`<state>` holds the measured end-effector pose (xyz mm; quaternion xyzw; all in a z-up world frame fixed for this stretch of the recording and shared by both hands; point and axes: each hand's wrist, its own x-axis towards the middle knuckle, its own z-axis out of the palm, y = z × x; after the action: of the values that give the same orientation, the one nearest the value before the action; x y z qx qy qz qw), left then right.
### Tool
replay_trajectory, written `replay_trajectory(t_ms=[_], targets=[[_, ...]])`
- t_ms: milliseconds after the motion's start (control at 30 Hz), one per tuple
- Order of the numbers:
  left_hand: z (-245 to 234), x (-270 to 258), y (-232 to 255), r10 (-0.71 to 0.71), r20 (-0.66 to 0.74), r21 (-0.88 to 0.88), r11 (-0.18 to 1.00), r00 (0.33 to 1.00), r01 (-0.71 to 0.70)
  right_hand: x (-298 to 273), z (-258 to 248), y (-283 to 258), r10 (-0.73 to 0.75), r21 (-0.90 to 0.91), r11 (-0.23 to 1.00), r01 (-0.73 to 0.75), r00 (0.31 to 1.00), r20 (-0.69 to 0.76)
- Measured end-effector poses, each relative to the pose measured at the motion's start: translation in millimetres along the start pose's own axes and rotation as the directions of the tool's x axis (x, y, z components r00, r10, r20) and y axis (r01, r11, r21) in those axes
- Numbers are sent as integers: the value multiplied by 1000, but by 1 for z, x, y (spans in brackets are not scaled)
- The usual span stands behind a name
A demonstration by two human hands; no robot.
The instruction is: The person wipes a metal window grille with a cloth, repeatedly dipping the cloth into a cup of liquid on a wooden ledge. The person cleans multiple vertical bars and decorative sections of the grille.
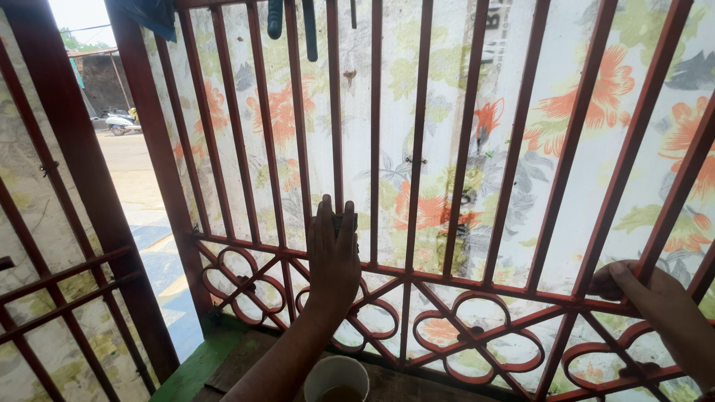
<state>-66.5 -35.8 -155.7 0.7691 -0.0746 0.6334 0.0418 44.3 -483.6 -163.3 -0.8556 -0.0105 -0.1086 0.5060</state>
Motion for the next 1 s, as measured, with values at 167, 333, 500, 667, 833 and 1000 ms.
replay_trajectory(t_ms=[167, 333, 500, 667, 833, 1000], targets=[[1, -18, -9, -44, -67, -152, 988, 997, 34, -4, 0, 3, 4, 43, 999, -5, 1000, 20], [-23, 15, -24, -126, -228, -221, 973, 965, 74, 7, 0, 6, 22, -4, 1000, -22, 999, 29], [-31, 116, -33, -471, -55, -436, 804, 880, 404, 4, -2, -1, 30, 69, 997, -33, 998, 54], [-7, 176, -73, -44, -189, 8, 999, 981, 46, 0, -2, -7, 110, 20, 994, -111, 993, 31], [6, 163, -90, -18, -167, 218, 974, 986, 55, 1, -2, -7, 83, 40, 996, -84, 996, 30], [5, 128, -89, -14, -141, 213, 976, 990, 44, -2, 0, -4, 44, -19, 999, -43, 998, 49]])
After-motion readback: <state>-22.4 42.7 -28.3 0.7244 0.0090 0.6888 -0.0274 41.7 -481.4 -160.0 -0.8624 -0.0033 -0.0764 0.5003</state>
